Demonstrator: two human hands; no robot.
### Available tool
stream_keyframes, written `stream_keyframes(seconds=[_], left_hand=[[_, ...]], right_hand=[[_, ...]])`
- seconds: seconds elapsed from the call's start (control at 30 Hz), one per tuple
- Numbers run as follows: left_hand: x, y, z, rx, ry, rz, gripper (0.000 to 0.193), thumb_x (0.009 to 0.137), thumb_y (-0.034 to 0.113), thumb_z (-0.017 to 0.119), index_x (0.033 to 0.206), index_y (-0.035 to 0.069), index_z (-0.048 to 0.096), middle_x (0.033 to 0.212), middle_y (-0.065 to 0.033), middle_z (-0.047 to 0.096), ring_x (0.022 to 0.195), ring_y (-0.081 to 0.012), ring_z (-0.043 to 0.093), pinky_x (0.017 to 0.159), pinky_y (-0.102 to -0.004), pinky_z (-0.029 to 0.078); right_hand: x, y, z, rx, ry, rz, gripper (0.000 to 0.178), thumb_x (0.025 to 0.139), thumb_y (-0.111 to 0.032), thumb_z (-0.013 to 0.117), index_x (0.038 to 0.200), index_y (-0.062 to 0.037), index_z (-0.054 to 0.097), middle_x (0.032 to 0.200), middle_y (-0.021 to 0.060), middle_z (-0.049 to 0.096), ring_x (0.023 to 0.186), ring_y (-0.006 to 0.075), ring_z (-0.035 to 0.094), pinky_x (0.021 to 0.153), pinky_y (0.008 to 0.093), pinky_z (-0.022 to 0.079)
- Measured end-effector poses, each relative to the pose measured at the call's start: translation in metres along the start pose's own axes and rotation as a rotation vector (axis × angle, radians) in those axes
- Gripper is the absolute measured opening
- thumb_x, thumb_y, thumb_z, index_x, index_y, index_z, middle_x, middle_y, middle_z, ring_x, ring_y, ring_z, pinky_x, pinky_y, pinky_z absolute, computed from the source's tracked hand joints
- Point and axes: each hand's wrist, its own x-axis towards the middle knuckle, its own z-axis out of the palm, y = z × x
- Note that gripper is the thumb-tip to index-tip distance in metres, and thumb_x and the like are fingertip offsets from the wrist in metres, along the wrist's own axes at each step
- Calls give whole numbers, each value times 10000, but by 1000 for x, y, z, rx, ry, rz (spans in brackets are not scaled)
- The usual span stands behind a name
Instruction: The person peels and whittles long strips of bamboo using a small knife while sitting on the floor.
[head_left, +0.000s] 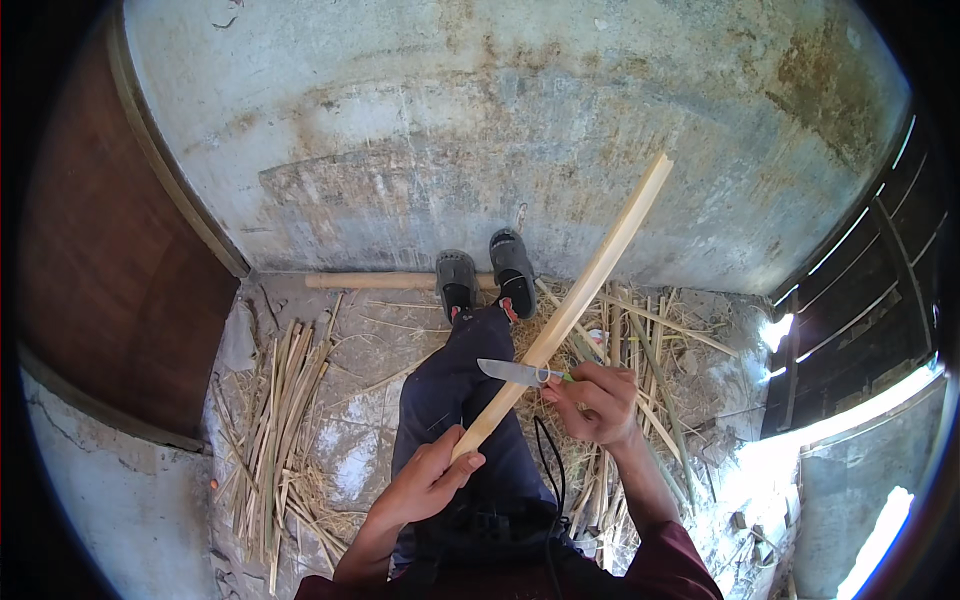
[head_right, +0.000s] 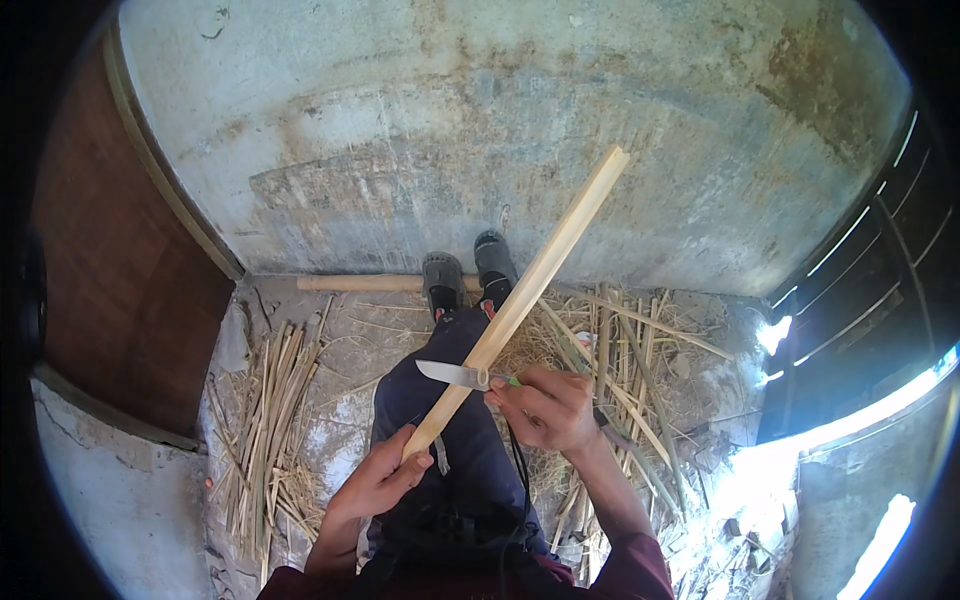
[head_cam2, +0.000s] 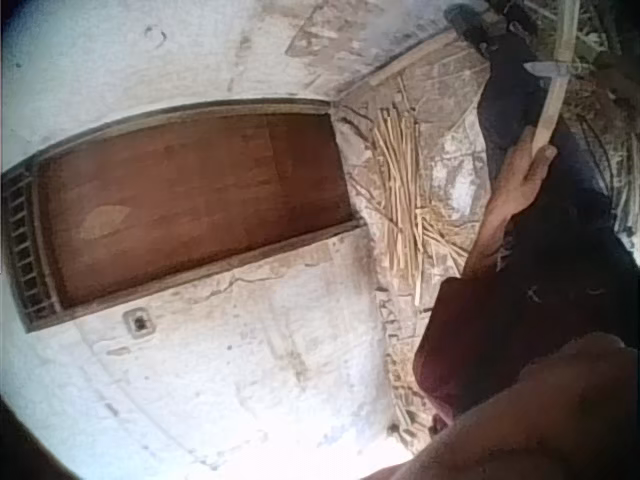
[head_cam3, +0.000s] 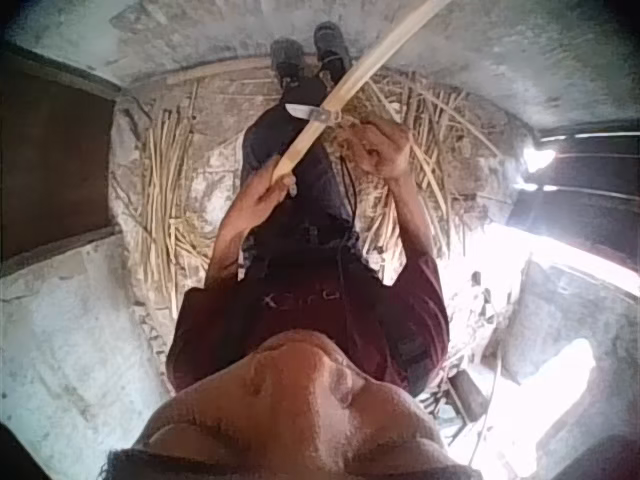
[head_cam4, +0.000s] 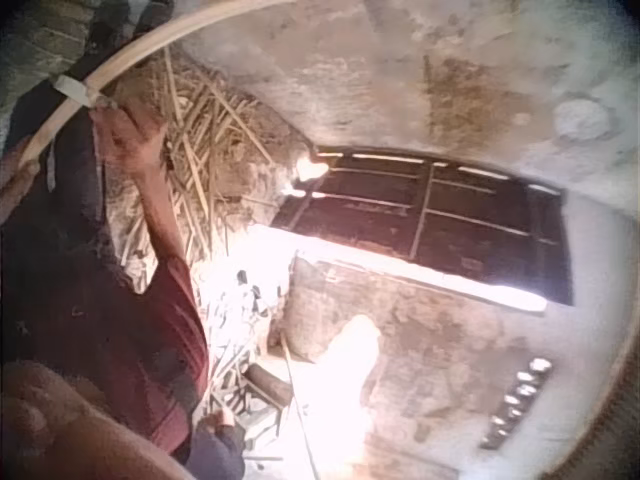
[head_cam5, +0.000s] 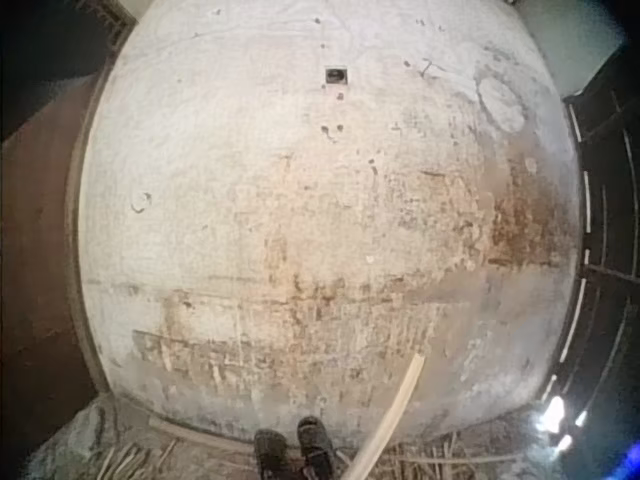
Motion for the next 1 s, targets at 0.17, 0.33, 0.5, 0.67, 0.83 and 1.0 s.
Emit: stream_keyframes(seconds=[0.17, 0.33, 0.5, 0.67, 0.83, 1.0], left_hand=[[-2, -3, 2, -26, 2, 1, 296, 1148, 283, 607, 1030, 37, 491, 691, -27, 545, 595, -118, 513, 559, -321, 411], [-13, -14, -1, -70, 6, -43, 274, 1145, 264, 615, 1032, 39, 505, 699, -18, 541, 602, -108, 508, 558, -311, 409], [-11, -15, -4, -92, 29, -49, 242, 1140, 251, 625, 1062, 39, 541, 719, -11, 547, 620, -101, 518, 573, -299, 426], [-14, -10, -8, -117, 12, -60, 241, 1145, 262, 617, 1087, 36, 557, 736, -6, 548, 636, -92, 525, 594, -288, 438], [-14, -8, -11, -125, 13, -52, 251, 1146, 274, 616, 1090, 36, 560, 733, -1, 545, 640, -87, 527, 594, -285, 434], [-12, -2, -11, -101, 13, -50, 261, 1144, 286, 620, 1083, 41, 551, 719, -2, 546, 629, -87, 521, 581, -288, 426]], right_hand=[[-4, 13, -4, -43, 10, -114, 172, 776, -34, 903, 825, -67, 741, 694, 61, 656, 507, 152, 618, 437, 292, 406], [-12, 39, -15, -83, 100, 118, 134, 837, -31, 873, 841, -48, 739, 698, 100, 698, 541, 195, 651, 482, 303, 451], [-13, 41, -11, -96, 98, 91, 114, 832, -24, 878, 873, -58, 777, 729, 66, 692, 523, 191, 625, 468, 326, 445], [-7, 37, -8, -36, 99, 105, 122, 825, -26, 890, 879, -42, 782, 731, 76, 698, 528, 200, 641, 466, 313, 440], [-2, 35, -5, 175, 105, 203, 126, 879, -21, 871, 902, -11, 748, 762, 97, 725, 603, 185, 671, 539, 297, 474], [-11, 34, -2, 753, 156, 691, 100, 910, 0, 853, 949, -1, 761, 797, 106, 753, 658, 184, 713, 595, 318, 516]])
